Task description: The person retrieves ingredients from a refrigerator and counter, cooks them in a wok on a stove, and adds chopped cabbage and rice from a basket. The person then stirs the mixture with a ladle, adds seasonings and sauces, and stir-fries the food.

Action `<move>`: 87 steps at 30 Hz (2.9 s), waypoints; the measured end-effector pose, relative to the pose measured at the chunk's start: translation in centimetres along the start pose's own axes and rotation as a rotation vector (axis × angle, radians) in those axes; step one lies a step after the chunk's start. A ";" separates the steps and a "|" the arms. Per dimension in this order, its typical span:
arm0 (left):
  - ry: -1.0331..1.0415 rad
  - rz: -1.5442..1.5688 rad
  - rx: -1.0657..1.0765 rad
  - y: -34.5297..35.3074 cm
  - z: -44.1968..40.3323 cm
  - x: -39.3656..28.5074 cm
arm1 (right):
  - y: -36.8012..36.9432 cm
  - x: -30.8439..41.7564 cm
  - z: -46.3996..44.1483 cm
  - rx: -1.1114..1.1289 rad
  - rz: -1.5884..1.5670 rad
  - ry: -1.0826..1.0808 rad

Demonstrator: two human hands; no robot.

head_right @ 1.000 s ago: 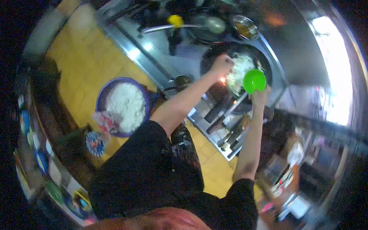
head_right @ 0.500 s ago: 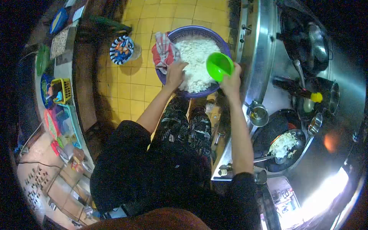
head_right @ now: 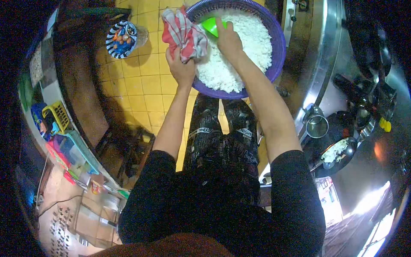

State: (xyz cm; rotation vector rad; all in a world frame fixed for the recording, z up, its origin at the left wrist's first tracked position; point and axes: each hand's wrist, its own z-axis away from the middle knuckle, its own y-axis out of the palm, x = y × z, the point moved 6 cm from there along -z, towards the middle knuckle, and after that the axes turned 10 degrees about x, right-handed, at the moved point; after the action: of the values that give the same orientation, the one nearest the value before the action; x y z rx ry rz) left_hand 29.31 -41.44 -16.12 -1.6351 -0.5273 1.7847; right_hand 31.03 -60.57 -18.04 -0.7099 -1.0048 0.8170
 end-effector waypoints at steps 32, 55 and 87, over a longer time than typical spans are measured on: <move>0.025 0.140 -0.096 -0.4 -0.2 -0.1 | -4.3 -3.0 -1.0 0.499 0.376 -0.229; 0.004 -0.134 -0.041 -0.2 -0.1 -1.2 | 1.2 2.2 3.4 0.451 0.248 -0.091; -0.360 1.812 0.935 7.4 11.6 -31.9 | -18.2 -7.0 32.1 -0.513 -1.889 0.163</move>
State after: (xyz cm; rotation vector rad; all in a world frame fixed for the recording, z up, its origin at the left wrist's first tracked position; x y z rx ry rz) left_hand 16.76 -67.27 3.40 -0.8311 2.0045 2.6307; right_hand 4.05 -71.37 5.75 0.0004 -1.2238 -1.1420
